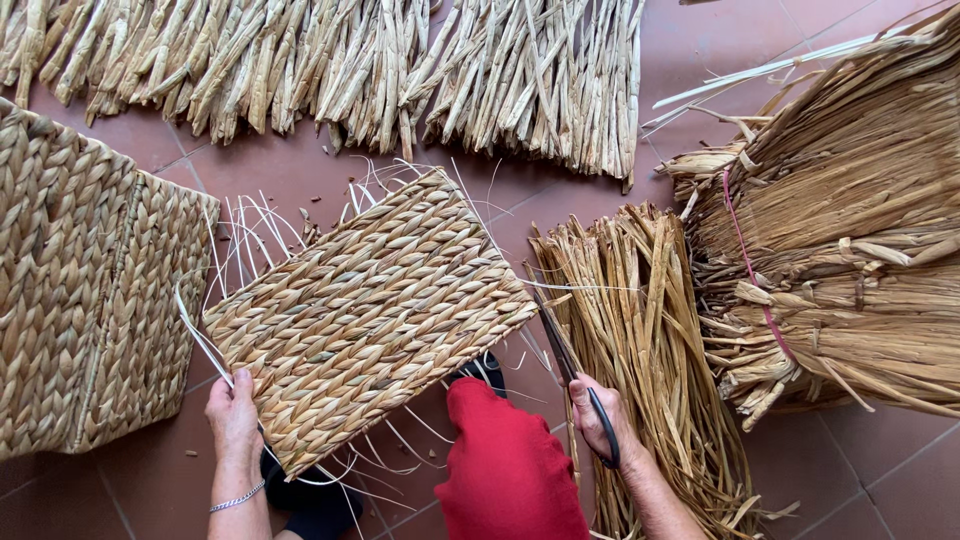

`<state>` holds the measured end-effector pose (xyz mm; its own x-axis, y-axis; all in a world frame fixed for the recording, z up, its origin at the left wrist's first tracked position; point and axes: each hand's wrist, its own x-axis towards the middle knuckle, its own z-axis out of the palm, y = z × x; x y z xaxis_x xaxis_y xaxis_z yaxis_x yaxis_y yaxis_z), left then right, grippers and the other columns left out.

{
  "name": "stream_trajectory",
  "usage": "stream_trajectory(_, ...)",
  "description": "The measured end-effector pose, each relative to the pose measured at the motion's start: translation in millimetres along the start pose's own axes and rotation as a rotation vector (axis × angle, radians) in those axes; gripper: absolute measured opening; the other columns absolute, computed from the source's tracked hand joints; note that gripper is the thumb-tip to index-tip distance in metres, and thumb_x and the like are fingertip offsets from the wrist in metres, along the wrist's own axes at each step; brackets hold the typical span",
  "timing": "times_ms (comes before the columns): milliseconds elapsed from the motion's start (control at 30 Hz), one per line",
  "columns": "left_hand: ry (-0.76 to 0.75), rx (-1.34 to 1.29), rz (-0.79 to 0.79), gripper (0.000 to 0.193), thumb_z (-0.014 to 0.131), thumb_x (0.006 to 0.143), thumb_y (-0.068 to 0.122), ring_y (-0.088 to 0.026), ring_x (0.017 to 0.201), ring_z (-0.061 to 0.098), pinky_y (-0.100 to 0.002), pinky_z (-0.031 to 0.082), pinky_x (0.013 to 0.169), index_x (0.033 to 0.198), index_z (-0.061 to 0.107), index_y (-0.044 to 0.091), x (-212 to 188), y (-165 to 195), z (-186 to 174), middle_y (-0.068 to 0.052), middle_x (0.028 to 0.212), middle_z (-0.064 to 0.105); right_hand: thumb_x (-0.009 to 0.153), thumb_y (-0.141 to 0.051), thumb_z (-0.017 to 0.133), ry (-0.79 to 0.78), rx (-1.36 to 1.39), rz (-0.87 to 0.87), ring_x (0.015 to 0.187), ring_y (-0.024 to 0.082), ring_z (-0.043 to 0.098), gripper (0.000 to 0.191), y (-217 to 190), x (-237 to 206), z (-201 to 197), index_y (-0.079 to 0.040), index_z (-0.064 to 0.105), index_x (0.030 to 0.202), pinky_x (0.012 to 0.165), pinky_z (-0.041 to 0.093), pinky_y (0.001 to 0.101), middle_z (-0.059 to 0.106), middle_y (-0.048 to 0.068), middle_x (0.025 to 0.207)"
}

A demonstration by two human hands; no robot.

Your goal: The person sits on the floor weaving dried water hyacinth strands around a bamboo frame basket. They rotate the basket, pull and tighten woven strips, tuck loose ends, and use scissors to trim excess strands as they build up the woven sides.

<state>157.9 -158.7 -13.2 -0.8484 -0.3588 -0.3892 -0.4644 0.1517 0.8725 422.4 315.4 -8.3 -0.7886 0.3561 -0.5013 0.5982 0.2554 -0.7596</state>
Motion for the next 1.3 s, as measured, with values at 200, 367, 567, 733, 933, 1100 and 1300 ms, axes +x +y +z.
stream_trajectory(200,0.0,0.015,0.036,0.032,0.064,0.108,0.02,-0.01,0.088,0.054,-0.026,0.048,0.078,0.127,0.064,-0.006,-1.9,4.0,1.7,-0.004,0.102,0.061,0.1,-0.061,0.038,0.094,0.195,0.022,0.043,0.01,0.05,0.068,9.6,-4.9,0.3,-0.004,0.074,0.11,0.044,0.043,0.0298,0.051,0.0,0.049)
stream_trajectory(367,-0.024,-0.072,-0.016,0.034,0.063,0.104,0.021,-0.009,0.094,0.059,-0.024,0.051,0.082,0.128,0.062,-0.003,-5.3,14.7,3.9,-0.003,0.107,0.065,0.093,-0.058,0.042,0.023,-0.345,0.096,0.039,0.013,0.053,0.06,34.1,-6.5,-1.6,-0.014,0.066,0.127,0.038,0.047,0.0351,0.056,0.0,0.05)
stream_trajectory(567,0.031,-0.031,0.027,0.036,0.066,0.106,0.024,-0.011,0.095,0.056,-0.025,0.049,0.081,0.129,0.063,-0.003,1.6,20.7,1.4,-0.005,0.108,0.064,0.092,-0.024,0.057,0.26,-0.578,-0.094,0.064,0.03,0.069,0.04,56.6,-36.4,45.2,-0.023,0.071,0.13,0.06,0.052,0.0458,0.072,0.014,0.071)
stream_trajectory(733,0.025,-0.004,-0.039,0.03,0.065,0.104,0.025,-0.008,0.09,0.06,-0.024,0.05,0.077,0.123,0.067,0.001,2.8,18.8,-5.8,-0.001,0.102,0.067,0.084,-0.033,0.068,0.16,-0.461,0.151,0.074,0.036,0.075,0.057,61.2,-62.5,71.2,-0.015,0.056,0.137,0.068,0.055,0.047,0.076,0.017,0.086)
stream_trajectory(933,0.011,0.019,-0.02,0.026,0.069,0.103,0.021,-0.008,0.078,0.059,-0.024,0.048,0.063,0.119,0.069,0.001,7.1,18.0,-9.9,-0.001,0.094,0.068,0.084,-0.025,0.063,0.116,-0.499,0.038,0.092,0.033,0.073,0.057,72.6,-97.0,79.9,-0.014,0.056,0.14,0.079,0.055,0.0427,0.076,0.016,0.104)
stream_trajectory(1100,0.002,-0.104,-0.06,0.022,0.069,0.103,0.021,-0.01,0.069,0.06,-0.024,0.046,0.055,0.115,0.071,0.002,13.5,19.6,-15.2,-0.001,0.088,0.07,0.085,-0.024,0.066,0.036,-0.492,0.031,0.085,0.028,0.074,0.049,73.5,-88.5,81.8,-0.015,0.062,0.133,0.074,0.056,0.0388,0.077,0.013,0.098)
stream_trajectory(1300,0.216,-0.039,-0.009,0.031,0.077,0.085,0.009,-0.013,0.065,0.063,-0.031,0.052,0.057,0.108,0.057,0.014,11.6,22.1,-24.2,-0.004,0.08,0.067,0.087,-0.022,0.069,-0.104,-0.536,0.07,0.077,0.021,0.074,0.038,55.1,-47.5,72.7,-0.015,0.069,0.125,0.067,0.057,0.0342,0.078,0.009,0.092)
